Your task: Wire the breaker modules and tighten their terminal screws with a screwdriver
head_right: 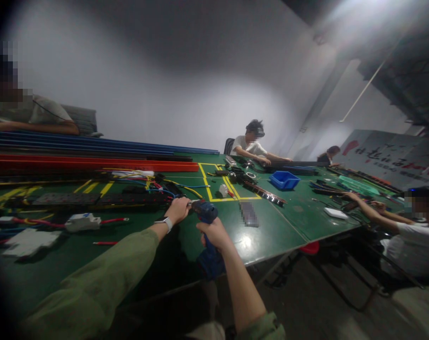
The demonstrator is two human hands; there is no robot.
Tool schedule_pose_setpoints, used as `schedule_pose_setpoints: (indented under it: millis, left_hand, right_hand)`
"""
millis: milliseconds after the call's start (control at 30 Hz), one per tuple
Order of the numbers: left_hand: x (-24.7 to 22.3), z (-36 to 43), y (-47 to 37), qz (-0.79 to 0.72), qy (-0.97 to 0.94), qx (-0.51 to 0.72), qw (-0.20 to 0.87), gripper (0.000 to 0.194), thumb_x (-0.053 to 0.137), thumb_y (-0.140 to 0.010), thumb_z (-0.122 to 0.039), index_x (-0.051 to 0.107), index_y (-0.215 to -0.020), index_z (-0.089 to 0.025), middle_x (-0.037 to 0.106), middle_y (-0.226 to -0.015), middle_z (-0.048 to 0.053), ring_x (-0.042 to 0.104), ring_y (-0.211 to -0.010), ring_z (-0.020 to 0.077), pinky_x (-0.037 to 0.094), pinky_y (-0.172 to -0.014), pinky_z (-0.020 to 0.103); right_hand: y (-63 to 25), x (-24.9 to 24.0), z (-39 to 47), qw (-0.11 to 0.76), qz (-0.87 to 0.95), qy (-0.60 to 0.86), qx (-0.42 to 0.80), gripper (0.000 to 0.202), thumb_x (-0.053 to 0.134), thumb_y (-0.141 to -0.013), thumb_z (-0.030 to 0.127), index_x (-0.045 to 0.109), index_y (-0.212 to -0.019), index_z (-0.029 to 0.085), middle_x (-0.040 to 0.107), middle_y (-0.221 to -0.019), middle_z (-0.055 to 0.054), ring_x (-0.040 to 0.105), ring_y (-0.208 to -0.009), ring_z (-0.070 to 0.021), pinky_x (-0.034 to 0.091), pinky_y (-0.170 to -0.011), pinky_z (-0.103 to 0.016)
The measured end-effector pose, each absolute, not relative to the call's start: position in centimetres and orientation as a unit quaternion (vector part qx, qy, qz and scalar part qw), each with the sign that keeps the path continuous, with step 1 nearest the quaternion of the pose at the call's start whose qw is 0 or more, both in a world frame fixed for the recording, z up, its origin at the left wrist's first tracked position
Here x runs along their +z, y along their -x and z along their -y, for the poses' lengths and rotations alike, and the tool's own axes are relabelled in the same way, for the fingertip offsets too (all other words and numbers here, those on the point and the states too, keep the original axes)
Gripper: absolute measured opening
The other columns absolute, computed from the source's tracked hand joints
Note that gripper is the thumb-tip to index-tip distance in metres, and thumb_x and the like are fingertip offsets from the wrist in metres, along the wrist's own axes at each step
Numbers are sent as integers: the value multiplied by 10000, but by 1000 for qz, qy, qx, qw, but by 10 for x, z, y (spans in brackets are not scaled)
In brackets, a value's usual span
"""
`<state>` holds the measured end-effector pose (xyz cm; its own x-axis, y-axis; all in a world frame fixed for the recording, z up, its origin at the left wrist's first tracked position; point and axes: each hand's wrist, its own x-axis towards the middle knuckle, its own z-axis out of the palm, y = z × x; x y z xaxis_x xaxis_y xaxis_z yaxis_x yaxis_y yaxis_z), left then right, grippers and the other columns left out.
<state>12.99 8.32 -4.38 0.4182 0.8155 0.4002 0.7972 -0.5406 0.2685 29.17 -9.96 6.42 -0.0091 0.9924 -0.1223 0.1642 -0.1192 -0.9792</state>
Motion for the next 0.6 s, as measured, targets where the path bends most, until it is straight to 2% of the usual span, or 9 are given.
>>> schedule_pose_setpoints:
  millis: [333,600]
  left_hand:
    - [-40,-80,-130,-482,-840,247,26,232,496,-951,-303,651,-1075,-184,664,-1086,129,582,-1089,260,359,-1000,401]
    - [-41,-81,-130,-485,-841,239,22,214,505,-946,-286,644,-1071,-185,663,-1081,123,583,-1077,256,360,-1001,396]
  right_hand:
    - [-292,68,102,406,512,576,491,155,632,-726,257,493,-688,200,450,-443,78,451,-331,-100,323,-348,-213]
    - [-294,64,98,413,514,567,494,152,650,-737,259,546,-821,188,492,-503,80,476,-336,-104,336,-343,-216]
